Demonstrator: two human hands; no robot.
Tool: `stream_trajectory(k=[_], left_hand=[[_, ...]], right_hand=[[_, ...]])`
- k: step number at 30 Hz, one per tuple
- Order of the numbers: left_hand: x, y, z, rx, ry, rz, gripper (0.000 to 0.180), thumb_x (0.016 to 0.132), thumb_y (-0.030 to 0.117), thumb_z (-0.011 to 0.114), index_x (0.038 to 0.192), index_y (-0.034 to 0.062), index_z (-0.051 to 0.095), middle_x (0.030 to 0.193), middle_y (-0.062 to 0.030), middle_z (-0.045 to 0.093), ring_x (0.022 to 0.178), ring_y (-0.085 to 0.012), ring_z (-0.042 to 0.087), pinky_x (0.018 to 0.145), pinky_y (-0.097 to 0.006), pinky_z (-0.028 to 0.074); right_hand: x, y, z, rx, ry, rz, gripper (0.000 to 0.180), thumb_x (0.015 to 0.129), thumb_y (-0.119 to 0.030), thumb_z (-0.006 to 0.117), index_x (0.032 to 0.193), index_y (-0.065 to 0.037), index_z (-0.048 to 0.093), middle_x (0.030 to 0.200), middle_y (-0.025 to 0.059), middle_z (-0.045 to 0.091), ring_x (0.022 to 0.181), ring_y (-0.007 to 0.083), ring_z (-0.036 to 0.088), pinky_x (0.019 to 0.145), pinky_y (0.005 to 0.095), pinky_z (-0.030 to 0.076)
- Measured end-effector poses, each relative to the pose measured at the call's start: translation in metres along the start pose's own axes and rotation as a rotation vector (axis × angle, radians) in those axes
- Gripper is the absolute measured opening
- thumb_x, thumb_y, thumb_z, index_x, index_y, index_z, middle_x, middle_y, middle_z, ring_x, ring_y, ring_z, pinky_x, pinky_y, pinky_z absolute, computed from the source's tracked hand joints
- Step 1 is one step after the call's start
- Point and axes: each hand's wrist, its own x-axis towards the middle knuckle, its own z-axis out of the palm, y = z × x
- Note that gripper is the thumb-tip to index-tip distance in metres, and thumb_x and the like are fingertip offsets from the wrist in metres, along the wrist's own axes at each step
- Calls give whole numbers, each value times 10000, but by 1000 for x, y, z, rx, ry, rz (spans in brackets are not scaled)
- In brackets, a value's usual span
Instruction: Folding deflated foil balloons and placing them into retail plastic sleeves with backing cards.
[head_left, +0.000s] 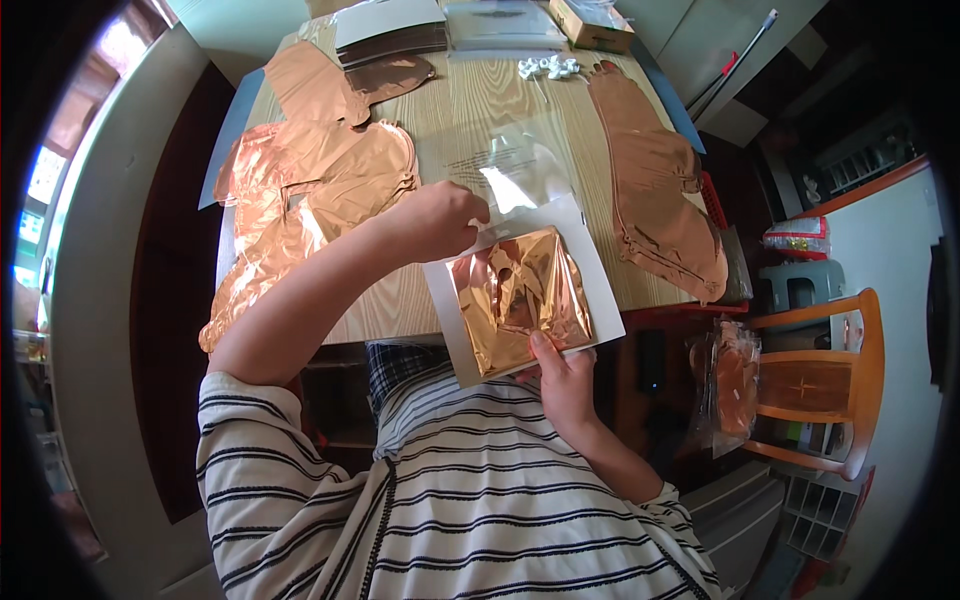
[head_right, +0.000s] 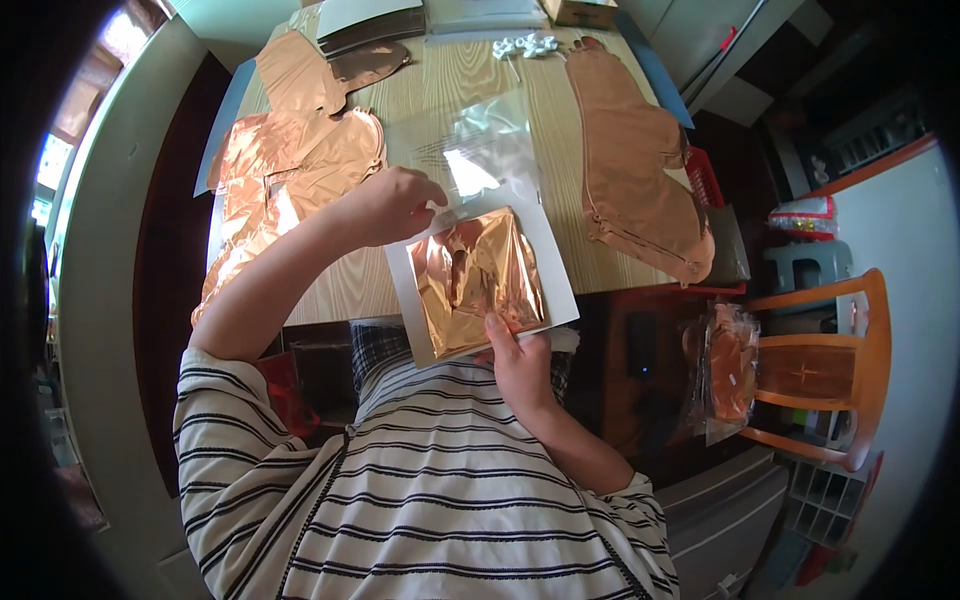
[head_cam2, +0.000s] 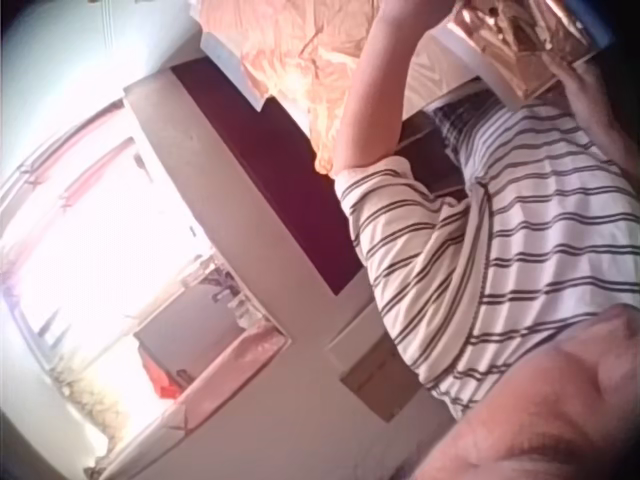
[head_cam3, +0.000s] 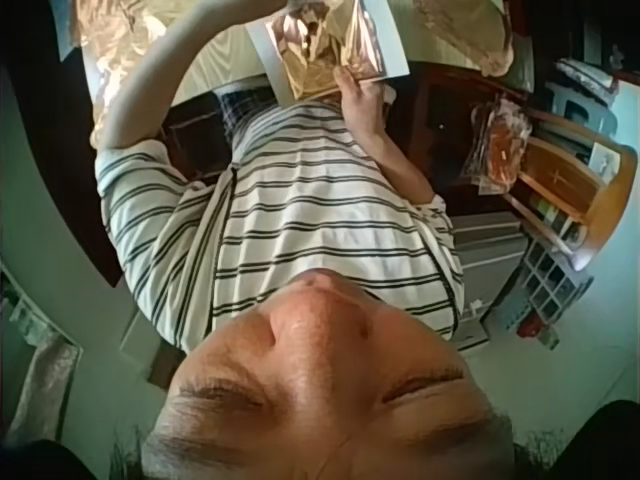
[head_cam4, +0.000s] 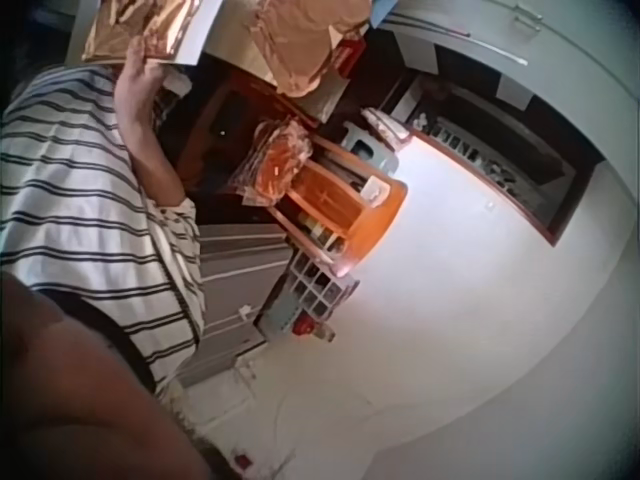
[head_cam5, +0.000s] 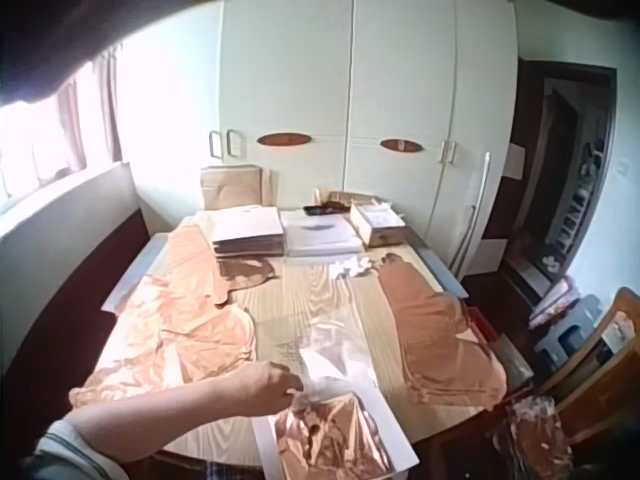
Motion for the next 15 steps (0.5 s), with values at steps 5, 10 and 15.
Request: stream_trajectory(k=[5,10,15], left_hand=[[5,1,-1,-37,10,-56,237,790,61,634,1003,28,734,901,-162,713,828,-322,701,758,-399,568],[5,-11,-3,12,16,266,256,804,82,636,1035,23,729,902,-144,702,860,-313,702,770,-414,566],[2,-2,1,-88,-54,105,271,810,83,622,1053,24,727,890,-147,694,897,-321,696,809,-438,559]], right_hand=[[-5,6,2,51,6,9,251,1028,-193,586,1007,43,669,882,47,658,710,111,656,547,271,579],[-7,2,-1,126,-19,109,240,1014,-199,603,1014,33,662,887,43,649,733,118,655,544,276,574],[-5,-1,-15,281,-17,280,224,986,-203,636,1031,15,659,897,42,646,740,127,656,544,284,574]])
